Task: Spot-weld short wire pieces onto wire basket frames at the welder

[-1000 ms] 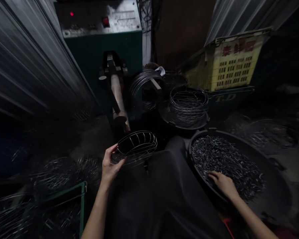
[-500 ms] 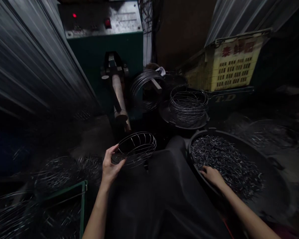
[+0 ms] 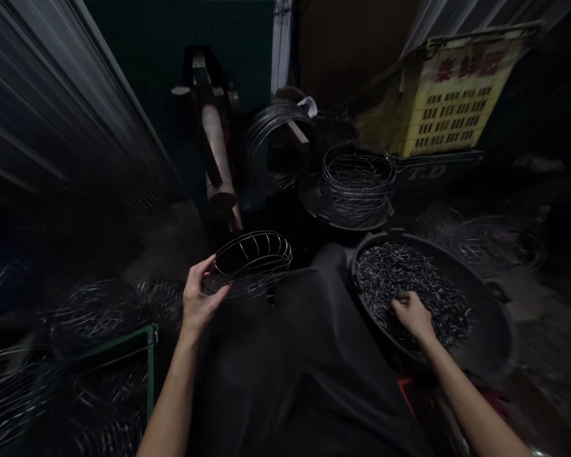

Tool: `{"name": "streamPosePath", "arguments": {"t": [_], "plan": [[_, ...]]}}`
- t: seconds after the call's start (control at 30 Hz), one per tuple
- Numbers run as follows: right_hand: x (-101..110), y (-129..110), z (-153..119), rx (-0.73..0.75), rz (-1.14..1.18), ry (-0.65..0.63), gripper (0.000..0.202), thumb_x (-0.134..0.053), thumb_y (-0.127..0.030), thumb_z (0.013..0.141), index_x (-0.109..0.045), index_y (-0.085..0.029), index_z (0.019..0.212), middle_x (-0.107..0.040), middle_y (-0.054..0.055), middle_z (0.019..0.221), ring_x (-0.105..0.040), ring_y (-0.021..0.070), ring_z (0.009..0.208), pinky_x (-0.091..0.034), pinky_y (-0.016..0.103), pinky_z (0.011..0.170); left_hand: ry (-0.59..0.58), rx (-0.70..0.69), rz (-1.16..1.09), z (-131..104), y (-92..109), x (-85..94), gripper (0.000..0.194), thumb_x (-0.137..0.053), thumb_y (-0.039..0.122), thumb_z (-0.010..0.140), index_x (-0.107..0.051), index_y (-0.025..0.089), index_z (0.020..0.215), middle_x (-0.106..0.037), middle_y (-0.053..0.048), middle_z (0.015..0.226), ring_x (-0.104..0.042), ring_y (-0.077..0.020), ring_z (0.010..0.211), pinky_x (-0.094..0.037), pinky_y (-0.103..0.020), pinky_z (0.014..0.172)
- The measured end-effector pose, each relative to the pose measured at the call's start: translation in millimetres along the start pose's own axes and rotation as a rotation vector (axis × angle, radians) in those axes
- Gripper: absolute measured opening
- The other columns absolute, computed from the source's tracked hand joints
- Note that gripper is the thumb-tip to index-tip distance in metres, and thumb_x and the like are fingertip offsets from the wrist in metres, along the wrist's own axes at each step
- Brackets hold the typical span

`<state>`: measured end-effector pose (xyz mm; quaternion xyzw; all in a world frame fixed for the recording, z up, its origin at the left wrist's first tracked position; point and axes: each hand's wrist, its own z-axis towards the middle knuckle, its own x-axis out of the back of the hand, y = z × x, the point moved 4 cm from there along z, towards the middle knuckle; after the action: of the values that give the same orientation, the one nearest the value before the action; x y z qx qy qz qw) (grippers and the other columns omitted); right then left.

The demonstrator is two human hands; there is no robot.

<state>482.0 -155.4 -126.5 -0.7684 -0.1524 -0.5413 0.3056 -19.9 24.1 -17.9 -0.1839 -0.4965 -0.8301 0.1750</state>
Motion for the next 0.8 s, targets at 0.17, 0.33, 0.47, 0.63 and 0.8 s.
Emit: {"name": "streamPosePath", "arguments": {"t": [0.17,0.33,0.47,0.63,0.8], "plan": [[25.2,-49.6,-23.8,0.19,0.452,0.011,0.049,-0.05,-0.035,0.079,-0.046,-0.018,0.124,-0.062,0.005,0.084,-0.062,0.0185,0.066,-0.051,0.032,0.064,-0.01,0.001,0.046,1.0,0.8,-2.1,0.06,-0.071,0.034,0.072,-0.049,0.024,0.126,-0.055,-0.007,0.116,-0.057,-0.0224,0.103,-0.05,-0.038,0.087],[55.4,-170.0,-87.8,0.533,0.756,-0.404,0.032,-0.061,-0.04,0.078,-0.063,-0.02,0.103,-0.063,0.003,0.079,-0.059,0.015,0.06,-0.048,0.026,0.051,-0.137,-0.12,0.18,9.6,19.3,-13.6,0.057,-0.067,0.023,0.073,-0.049,0.025,0.127,-0.054,-0.007,0.114,-0.053,-0.0245,0.107,-0.046,-0.042,0.094],[55.9,-262.2,-129.8,0.881,0.627,-0.657,0.023,-0.056,-0.033,0.085,-0.068,-0.018,0.098,-0.069,0.003,0.088,-0.062,0.0143,0.066,-0.05,0.026,0.06,-0.252,-0.174,0.285,14.1,32.3,-24.3,0.062,-0.063,0.015,0.072,-0.046,0.028,0.13,-0.051,-0.007,0.117,-0.05,-0.0255,0.109,-0.045,-0.043,0.095],[38.9,-317.7,-139.1,1.347,0.129,-0.202,0.034,-0.058,-0.026,0.085,-0.06,-0.019,0.118,-0.067,0.005,0.11,-0.065,0.0166,0.079,-0.047,0.024,0.061,-0.325,-0.205,0.289,12.7,40.1,-23.6,0.062,-0.061,0.016,0.074,-0.043,0.029,0.132,-0.05,-0.008,0.118,-0.049,-0.0255,0.109,-0.045,-0.043,0.094],[28.3,-331.9,-147.0,1.638,-0.229,0.008,0.028,-0.049,-0.017,0.088,-0.061,-0.023,0.112,-0.071,0.001,0.1,-0.064,0.013,0.07,-0.038,0.024,0.055,-0.312,-0.162,0.241,11.6,36.0,-17.0,0.06,-0.062,0.017,0.073,-0.046,0.028,0.129,-0.052,-0.007,0.115,-0.05,-0.025,0.11,-0.045,-0.042,0.095]]}}
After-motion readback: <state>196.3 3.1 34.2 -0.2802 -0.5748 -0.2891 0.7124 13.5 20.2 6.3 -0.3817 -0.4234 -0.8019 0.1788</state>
